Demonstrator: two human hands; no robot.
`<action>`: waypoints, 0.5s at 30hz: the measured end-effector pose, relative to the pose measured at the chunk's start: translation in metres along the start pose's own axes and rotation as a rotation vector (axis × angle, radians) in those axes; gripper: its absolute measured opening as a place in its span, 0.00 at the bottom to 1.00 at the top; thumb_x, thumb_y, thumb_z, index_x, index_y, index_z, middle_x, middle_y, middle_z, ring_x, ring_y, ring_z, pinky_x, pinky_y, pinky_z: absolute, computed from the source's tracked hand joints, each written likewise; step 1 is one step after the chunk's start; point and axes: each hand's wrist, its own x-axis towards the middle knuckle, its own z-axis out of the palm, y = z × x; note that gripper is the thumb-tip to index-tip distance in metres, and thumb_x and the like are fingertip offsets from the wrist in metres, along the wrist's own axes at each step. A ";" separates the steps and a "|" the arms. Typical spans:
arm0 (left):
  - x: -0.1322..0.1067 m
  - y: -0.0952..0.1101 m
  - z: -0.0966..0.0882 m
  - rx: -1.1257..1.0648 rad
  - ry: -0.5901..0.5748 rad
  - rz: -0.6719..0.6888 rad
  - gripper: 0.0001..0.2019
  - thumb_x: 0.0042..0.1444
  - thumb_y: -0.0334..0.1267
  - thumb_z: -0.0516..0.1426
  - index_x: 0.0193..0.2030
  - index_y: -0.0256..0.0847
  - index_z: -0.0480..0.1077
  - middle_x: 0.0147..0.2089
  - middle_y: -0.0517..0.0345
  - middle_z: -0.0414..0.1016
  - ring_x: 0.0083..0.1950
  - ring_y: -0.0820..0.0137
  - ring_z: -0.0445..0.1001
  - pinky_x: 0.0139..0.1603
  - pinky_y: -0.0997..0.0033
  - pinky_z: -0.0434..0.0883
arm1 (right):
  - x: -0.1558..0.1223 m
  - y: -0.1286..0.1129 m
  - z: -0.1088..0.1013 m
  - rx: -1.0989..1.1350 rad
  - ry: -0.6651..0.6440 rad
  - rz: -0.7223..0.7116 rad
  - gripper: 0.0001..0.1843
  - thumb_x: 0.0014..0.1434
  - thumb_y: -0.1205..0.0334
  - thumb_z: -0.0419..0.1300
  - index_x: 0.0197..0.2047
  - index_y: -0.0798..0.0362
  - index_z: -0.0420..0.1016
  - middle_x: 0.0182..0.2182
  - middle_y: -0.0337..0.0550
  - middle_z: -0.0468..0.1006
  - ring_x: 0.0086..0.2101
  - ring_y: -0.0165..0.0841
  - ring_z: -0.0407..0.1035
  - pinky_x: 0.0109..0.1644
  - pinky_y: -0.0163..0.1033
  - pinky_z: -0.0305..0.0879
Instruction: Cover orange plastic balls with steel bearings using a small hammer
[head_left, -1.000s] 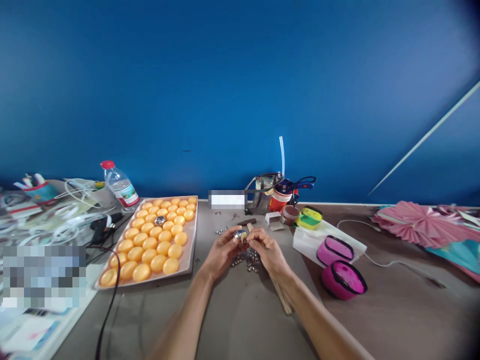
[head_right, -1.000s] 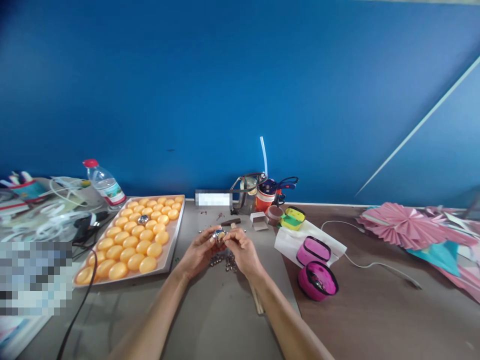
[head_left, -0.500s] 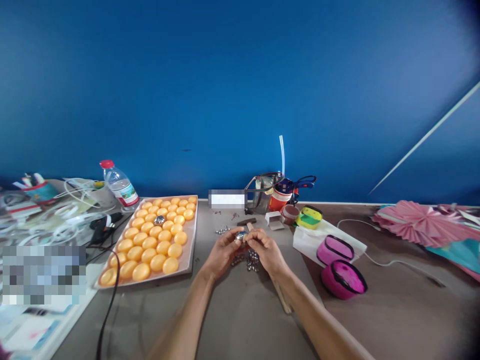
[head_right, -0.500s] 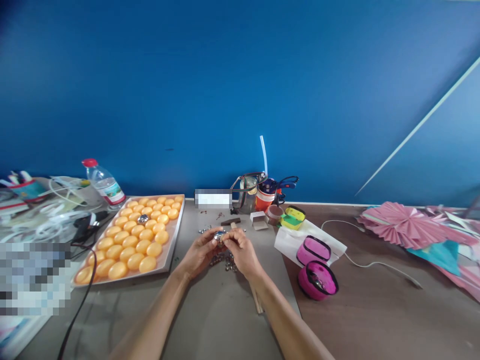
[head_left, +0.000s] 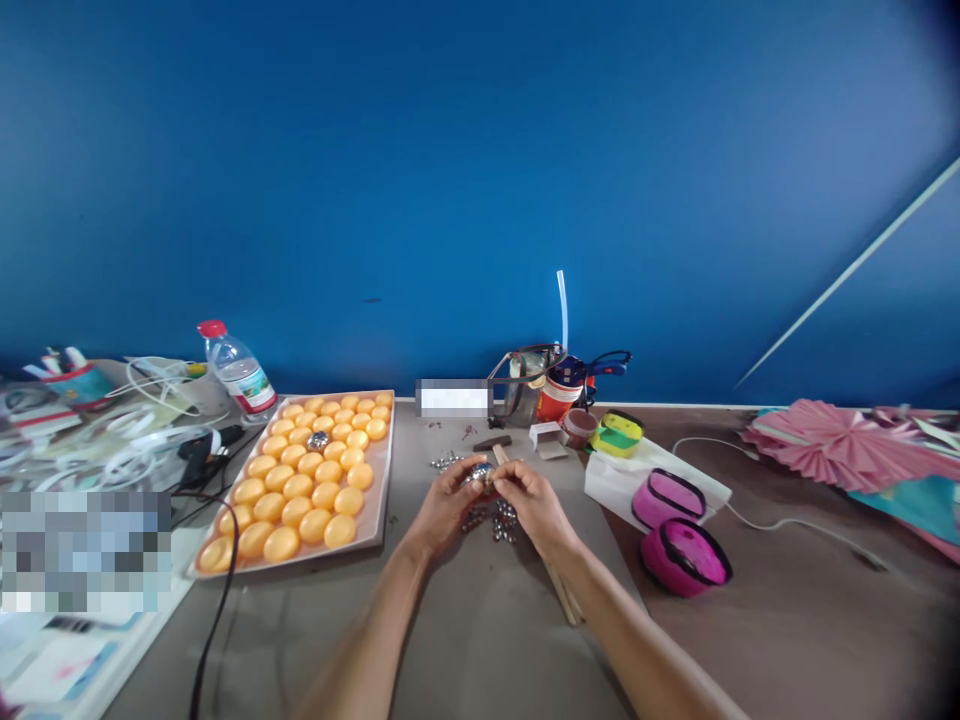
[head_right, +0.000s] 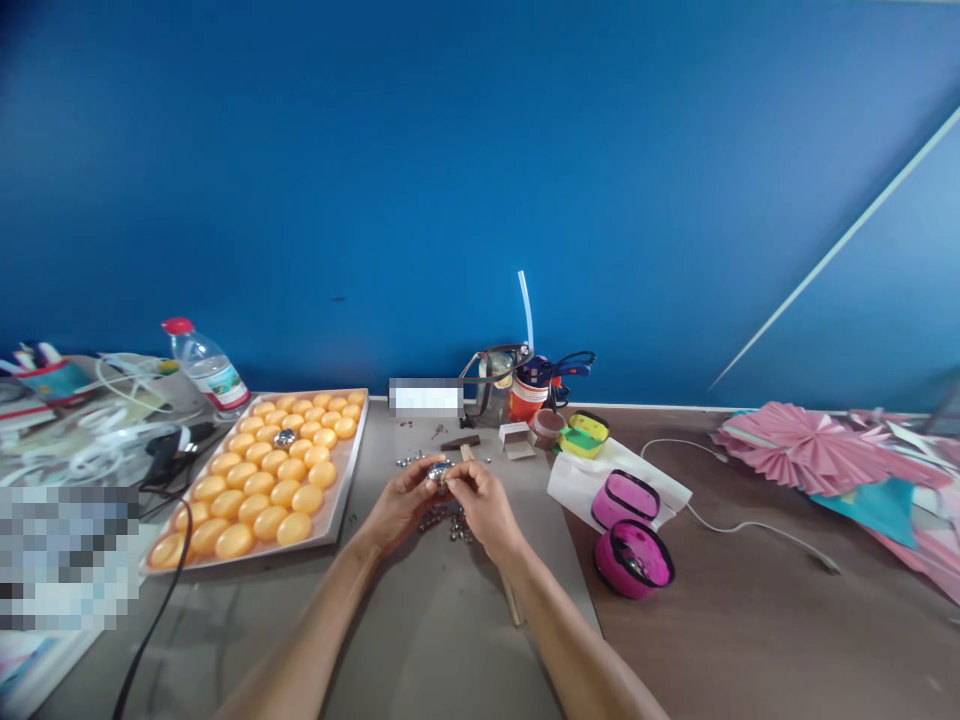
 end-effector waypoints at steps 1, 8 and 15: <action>0.000 0.000 0.000 0.007 0.004 0.002 0.19 0.45 0.39 0.64 0.47 0.43 0.72 0.46 0.51 0.74 0.44 0.66 0.73 0.48 0.66 0.67 | 0.000 0.000 0.000 0.000 0.001 0.002 0.05 0.49 0.60 0.58 0.28 0.53 0.70 0.27 0.39 0.73 0.30 0.33 0.66 0.38 0.37 0.61; -0.002 -0.001 -0.001 0.092 0.016 0.000 0.20 0.46 0.40 0.63 0.48 0.43 0.71 0.48 0.49 0.73 0.47 0.62 0.72 0.48 0.64 0.68 | 0.000 0.002 0.002 -0.018 0.067 0.049 0.08 0.47 0.58 0.60 0.29 0.53 0.66 0.23 0.36 0.69 0.27 0.31 0.63 0.33 0.35 0.61; -0.003 0.000 0.002 0.087 0.013 -0.022 0.19 0.47 0.38 0.63 0.48 0.42 0.71 0.48 0.50 0.74 0.46 0.63 0.72 0.50 0.62 0.67 | -0.003 0.000 0.008 0.037 0.131 0.120 0.10 0.45 0.58 0.62 0.26 0.53 0.64 0.21 0.33 0.65 0.25 0.29 0.60 0.31 0.33 0.58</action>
